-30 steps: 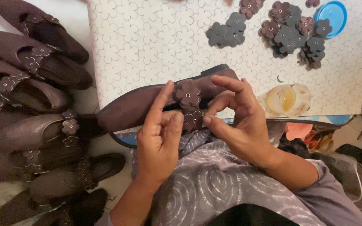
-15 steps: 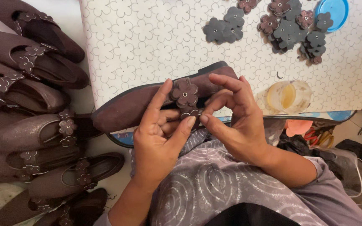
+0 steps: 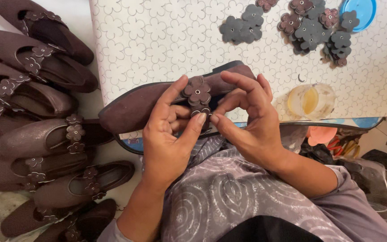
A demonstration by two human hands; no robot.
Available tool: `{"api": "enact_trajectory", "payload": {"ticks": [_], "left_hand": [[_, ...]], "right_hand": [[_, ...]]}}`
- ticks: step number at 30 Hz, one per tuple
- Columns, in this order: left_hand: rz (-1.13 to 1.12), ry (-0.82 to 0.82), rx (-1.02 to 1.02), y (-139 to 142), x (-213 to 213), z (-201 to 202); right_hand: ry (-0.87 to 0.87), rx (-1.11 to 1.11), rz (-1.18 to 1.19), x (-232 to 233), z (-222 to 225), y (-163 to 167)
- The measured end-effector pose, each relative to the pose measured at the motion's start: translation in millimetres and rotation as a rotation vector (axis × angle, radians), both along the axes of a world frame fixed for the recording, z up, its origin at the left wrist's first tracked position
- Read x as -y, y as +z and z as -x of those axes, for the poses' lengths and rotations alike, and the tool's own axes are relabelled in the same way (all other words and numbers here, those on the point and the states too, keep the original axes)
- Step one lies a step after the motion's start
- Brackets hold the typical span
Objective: The person applies glue to small flower-shaped embellishments and presses them onto the straps of brown shoes. They repeat this process for multiple shoes, placing each finished shoe aside and picking up the next one.
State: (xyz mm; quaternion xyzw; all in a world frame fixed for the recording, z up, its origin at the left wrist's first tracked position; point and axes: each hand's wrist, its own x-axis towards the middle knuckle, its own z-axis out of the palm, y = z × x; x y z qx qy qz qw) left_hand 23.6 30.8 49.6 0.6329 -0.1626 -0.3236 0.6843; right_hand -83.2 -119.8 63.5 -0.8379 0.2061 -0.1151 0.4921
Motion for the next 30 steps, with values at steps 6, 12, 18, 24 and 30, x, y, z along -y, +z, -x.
{"api": "enact_trajectory", "payload": {"ticks": [6,12,18,24,30], "left_hand": [[0.041,-0.01,-0.034,-2.9,1.3,-4.4],[0.055,-0.002,-0.108,-3.2,6.7,-15.8],[0.032,-0.011,-0.084,1.6,9.1,-20.1],[0.047,-0.03,-0.127,3.3,7.4,-21.3],[0.037,-0.054,-0.129,0.7,5.4,-24.9]], "right_hand": [[0.005,-0.019,0.056,-0.6,0.4,-2.5],[0.09,0.023,0.046,11.7,-2.2,-1.2],[0.067,0.053,0.031,11.7,-4.9,1.0],[0.021,0.042,0.052,6.1,-9.5,1.1],[0.028,0.032,0.0,5.5,-10.0,2.0]]}}
